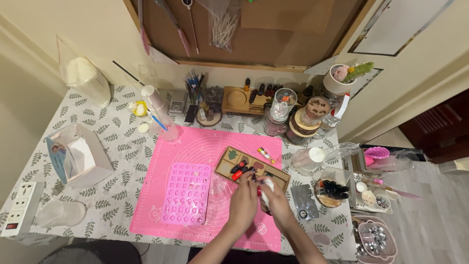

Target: Organizing small bottles of fragrances or dyes into a wooden storage tray and tidying the workspace.

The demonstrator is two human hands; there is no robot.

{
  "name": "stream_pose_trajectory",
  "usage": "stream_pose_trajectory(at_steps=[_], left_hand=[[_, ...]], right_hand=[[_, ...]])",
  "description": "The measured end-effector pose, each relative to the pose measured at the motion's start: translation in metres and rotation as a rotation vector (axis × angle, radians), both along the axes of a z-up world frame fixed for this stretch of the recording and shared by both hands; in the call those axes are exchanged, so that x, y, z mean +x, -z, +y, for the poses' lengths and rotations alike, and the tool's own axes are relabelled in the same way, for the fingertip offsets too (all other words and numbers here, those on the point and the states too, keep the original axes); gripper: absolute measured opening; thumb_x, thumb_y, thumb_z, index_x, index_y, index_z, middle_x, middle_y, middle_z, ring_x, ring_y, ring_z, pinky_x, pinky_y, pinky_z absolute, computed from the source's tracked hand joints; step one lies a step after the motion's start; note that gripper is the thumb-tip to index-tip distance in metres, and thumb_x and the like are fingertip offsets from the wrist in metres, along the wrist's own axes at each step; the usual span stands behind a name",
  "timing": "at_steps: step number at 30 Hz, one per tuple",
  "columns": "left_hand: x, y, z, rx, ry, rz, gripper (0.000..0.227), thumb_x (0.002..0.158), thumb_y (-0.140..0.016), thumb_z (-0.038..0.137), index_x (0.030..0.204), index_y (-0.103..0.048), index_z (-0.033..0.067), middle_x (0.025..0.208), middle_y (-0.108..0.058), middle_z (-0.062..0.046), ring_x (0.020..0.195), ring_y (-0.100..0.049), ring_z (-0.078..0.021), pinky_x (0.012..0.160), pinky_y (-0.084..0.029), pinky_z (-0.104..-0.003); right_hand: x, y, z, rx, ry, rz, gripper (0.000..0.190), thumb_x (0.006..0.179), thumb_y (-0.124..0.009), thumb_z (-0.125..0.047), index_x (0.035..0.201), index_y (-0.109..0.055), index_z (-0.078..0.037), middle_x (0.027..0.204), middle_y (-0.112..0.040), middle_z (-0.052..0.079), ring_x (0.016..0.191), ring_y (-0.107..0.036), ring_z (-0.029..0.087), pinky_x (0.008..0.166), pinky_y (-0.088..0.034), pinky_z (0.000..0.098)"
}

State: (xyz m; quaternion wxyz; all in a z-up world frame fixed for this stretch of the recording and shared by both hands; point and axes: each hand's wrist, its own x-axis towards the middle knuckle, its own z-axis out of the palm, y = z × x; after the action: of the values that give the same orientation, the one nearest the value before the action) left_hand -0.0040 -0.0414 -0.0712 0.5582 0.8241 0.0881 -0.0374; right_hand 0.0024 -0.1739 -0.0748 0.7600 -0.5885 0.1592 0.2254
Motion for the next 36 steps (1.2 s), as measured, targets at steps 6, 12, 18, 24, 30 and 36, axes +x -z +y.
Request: stream_pose_trajectory(at_steps=[6,12,18,24,30,36], left_hand=[[-0.001,-0.041,-0.01,0.093,0.142,0.059,0.042,0.103,-0.042,0.027,0.14,-0.044,0.0056,0.081,-0.07,-0.022,0.074,-0.071,-0.0391,0.066,-0.054,-0.049],[0.007,0.066,-0.012,0.023,0.085,-0.29,0.031,0.115,-0.047,0.02,0.137,-0.048,-0.0019,0.1,-0.073,-0.024,0.09,-0.071,-0.0412,0.075,-0.055,-0.049],[-0.004,-0.044,-0.043,0.299,0.312,-0.227,0.039,0.101,-0.045,0.024,0.137,-0.048,0.0076,0.096,-0.073,-0.021,0.077,-0.073,-0.0372,0.063,-0.056,-0.046],[0.015,0.042,-0.045,-0.013,0.166,-0.13,0.033,0.107,-0.047,0.021,0.136,-0.05,0.0034,0.094,-0.074,-0.02,0.077,-0.076,-0.0338,0.068,-0.057,-0.045],[0.005,-0.042,-0.058,0.239,0.325,-0.092,0.037,0.101,-0.045,0.02,0.136,-0.047,0.0089,0.09,-0.072,-0.018,0.072,-0.072,-0.0369,0.062,-0.055,-0.047],[0.018,-0.025,-0.052,0.119,0.197,-0.078,0.034,0.104,-0.044,0.019,0.135,-0.048,0.0053,0.084,-0.072,-0.021,0.072,-0.071,-0.0352,0.065,-0.053,-0.045]], right_hand=[[-0.001,-0.002,-0.003,-0.064,0.171,0.073,0.026,0.097,-0.051,-0.018,0.12,-0.061,-0.014,0.07,-0.057,0.001,0.053,-0.052,0.011,0.046,-0.04,0.0287],[-0.013,0.008,-0.015,-0.093,0.004,-0.14,0.022,0.102,-0.056,-0.023,0.122,-0.06,-0.013,0.083,-0.058,-0.003,0.063,-0.052,0.009,0.054,-0.044,0.0268],[-0.004,0.028,-0.046,0.122,0.214,0.154,0.03,0.099,-0.051,-0.025,0.122,-0.066,-0.013,0.085,-0.062,0.0,0.061,-0.053,0.008,0.05,-0.04,0.0254],[-0.018,-0.019,-0.039,-0.151,0.189,-0.05,0.025,0.096,-0.06,-0.025,0.12,-0.056,-0.018,0.082,-0.06,-0.001,0.055,-0.045,0.009,0.046,-0.037,0.0248],[-0.002,-0.001,-0.059,0.096,0.197,0.048,0.024,0.1,-0.051,-0.024,0.117,-0.06,-0.01,0.08,-0.057,0.0,0.058,-0.049,0.007,0.045,-0.036,0.0232],[-0.013,-0.015,-0.049,-0.122,0.136,-0.164,0.023,0.105,-0.048,-0.028,0.123,-0.055,-0.017,0.089,-0.059,-0.004,0.066,-0.051,0.003,0.054,-0.044,0.0215]])
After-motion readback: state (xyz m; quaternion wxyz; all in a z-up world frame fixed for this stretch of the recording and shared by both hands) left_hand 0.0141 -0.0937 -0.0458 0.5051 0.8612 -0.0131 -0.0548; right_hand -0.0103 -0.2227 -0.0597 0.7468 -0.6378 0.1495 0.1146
